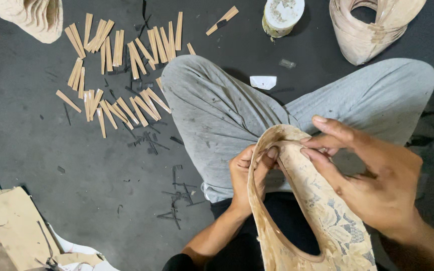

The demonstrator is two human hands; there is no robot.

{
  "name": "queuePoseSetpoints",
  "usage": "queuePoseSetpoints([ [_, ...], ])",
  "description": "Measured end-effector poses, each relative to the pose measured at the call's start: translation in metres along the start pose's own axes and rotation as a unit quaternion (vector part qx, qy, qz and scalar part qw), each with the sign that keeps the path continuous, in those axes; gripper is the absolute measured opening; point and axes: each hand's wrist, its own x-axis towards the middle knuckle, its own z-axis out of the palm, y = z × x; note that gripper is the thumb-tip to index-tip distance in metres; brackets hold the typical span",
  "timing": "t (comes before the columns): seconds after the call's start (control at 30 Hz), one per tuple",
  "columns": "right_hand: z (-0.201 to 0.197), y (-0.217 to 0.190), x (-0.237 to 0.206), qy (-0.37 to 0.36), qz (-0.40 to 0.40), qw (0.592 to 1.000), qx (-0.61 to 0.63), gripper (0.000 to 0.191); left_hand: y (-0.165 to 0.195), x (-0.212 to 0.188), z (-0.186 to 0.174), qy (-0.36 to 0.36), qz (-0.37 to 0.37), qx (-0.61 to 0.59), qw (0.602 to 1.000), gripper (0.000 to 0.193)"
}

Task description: The person sits on the floor and joins fabric shoe upper pieces, pressing the seams together and securing them with wooden clothespin clips placed one at a time along the edge. They work on several upper pieces in turn, then set a finished piece aside with the stack of completed uppers.

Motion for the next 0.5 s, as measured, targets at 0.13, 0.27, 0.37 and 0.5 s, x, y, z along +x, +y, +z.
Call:
queuePoseSetpoints([
  [0.13, 0.002, 0.003, 0.002, 0.0, -0.01, 1.0, 0.002, 0.051, 0.003, 0.003, 0.002, -0.016, 0.013, 0.008, 1.0, 0.014],
  [0.27, 0.0, 0.004, 0.003, -0.021, -0.011, 1.0, -0.007, 0.055, 0.016, 0.002, 0.001, -0.034, 0.022, 0.088, 0.995, 0.022],
  [0.37, -0.003, 0.001, 0.002, -0.018, -0.009, 1.0, -0.003, 0.053, 0.024, -0.001, 0.003, -0.043, -0.025, 0.126, 0.991, 0.024],
  [0.5, -0.007, -0.003, 0.002, -0.024, -0.013, 0.999, -0.018, 0.051, 0.027, 0.002, 0.008, -0.071, -0.02, 0.086, 0.994, 0.026],
])
